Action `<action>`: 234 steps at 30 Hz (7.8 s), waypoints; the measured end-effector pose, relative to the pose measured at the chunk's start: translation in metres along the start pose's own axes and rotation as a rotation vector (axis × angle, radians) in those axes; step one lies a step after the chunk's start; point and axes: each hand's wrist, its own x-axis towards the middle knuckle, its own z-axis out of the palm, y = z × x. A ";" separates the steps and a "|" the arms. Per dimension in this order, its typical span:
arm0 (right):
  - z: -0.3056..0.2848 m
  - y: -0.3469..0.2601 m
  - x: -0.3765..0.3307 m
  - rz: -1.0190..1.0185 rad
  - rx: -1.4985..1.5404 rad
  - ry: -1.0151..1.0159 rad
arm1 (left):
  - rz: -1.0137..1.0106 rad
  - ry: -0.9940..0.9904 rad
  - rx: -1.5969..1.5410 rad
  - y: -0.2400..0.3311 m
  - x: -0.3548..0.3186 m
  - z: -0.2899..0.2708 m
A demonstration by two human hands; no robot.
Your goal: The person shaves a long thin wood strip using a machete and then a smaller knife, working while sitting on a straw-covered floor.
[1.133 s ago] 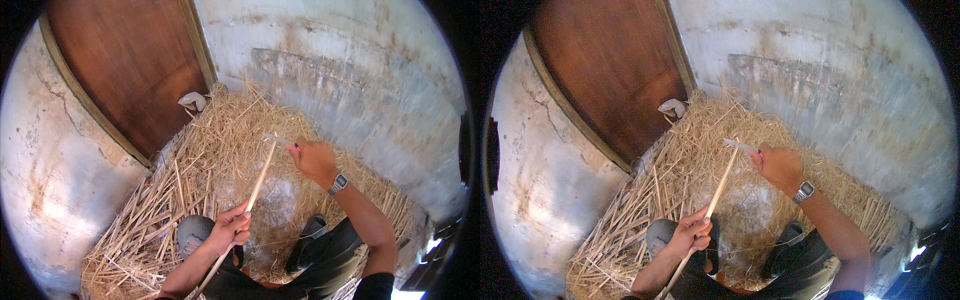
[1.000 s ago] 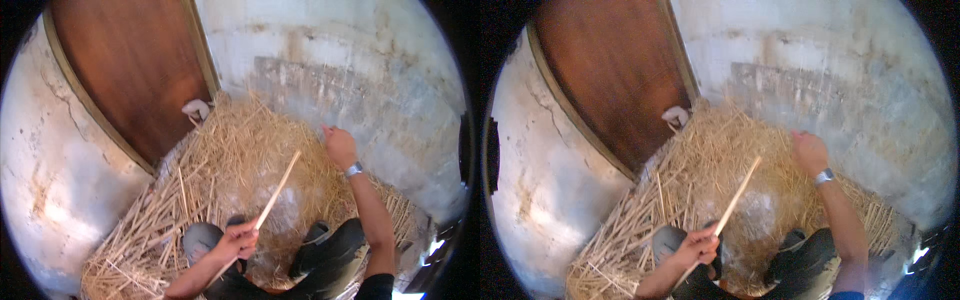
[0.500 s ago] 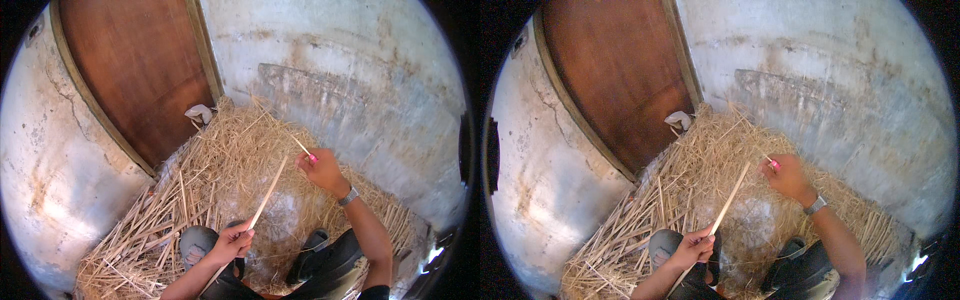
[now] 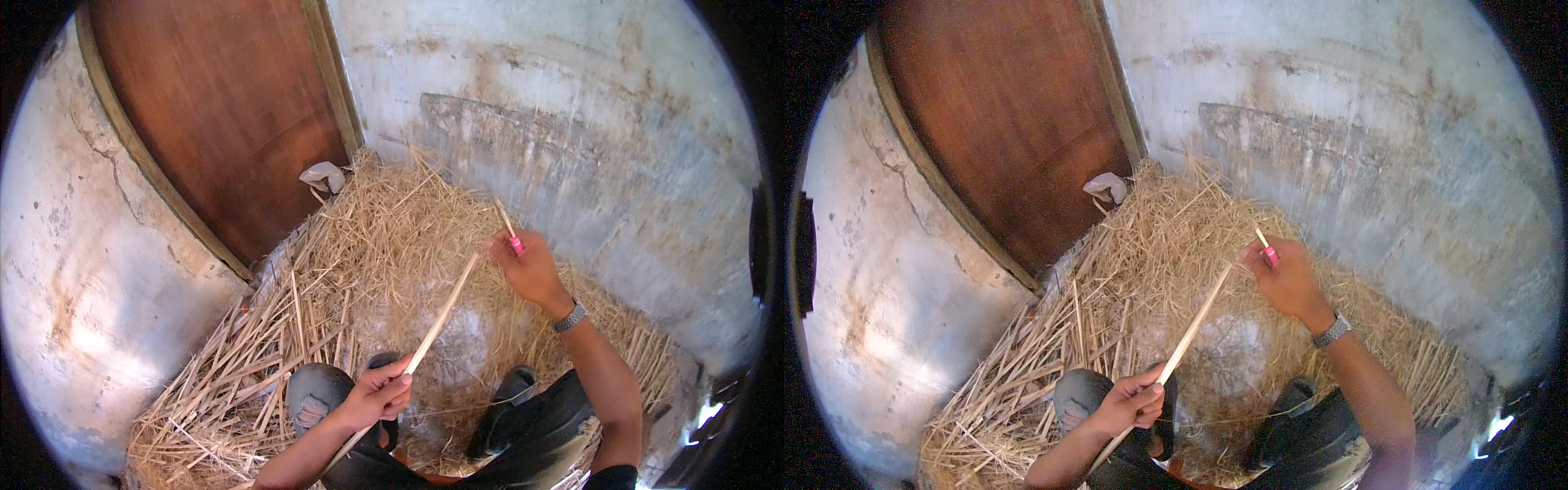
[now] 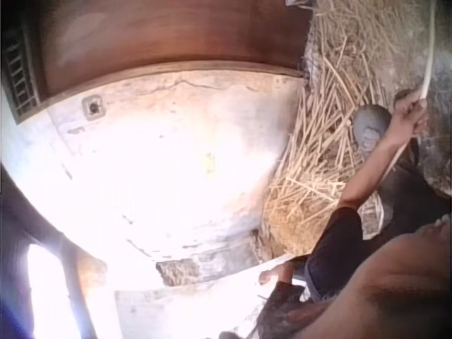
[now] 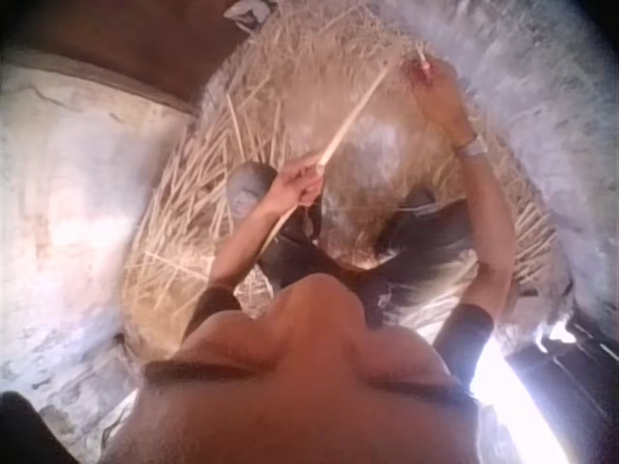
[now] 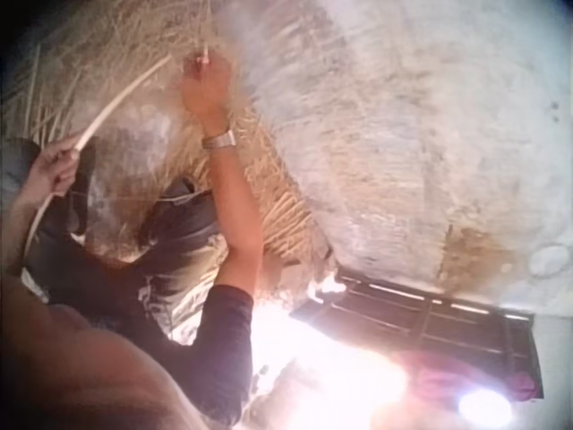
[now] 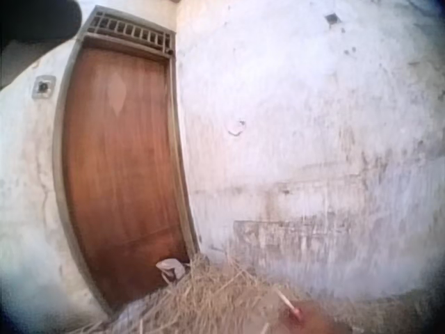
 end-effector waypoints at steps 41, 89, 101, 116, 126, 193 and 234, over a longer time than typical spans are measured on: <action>0.002 0.012 0.011 0.001 -0.247 0.266 | 0.657 0.255 0.901 -0.001 0.012 0.008; 0.076 -0.047 -0.044 -0.183 0.285 -0.127 | 0.656 0.466 0.853 0.004 0.020 0.013; 0.054 -0.039 -0.053 -0.053 0.466 -0.306 | 0.637 0.639 0.568 0.011 0.015 0.007; 0.052 -0.031 -0.045 -0.035 0.419 -0.116 | 0.573 0.119 0.791 0.002 0.008 0.007; 0.045 -0.065 -0.064 -0.107 0.368 -0.254 | 0.537 0.101 0.496 0.003 0.020 0.019; 0.024 -0.054 -0.074 -0.009 0.119 -0.313 | 0.338 0.135 -0.023 0.000 0.013 0.005; 0.049 -0.043 -0.083 -0.301 -0.186 -0.050 | 0.280 0.085 0.136 0.002 0.025 0.022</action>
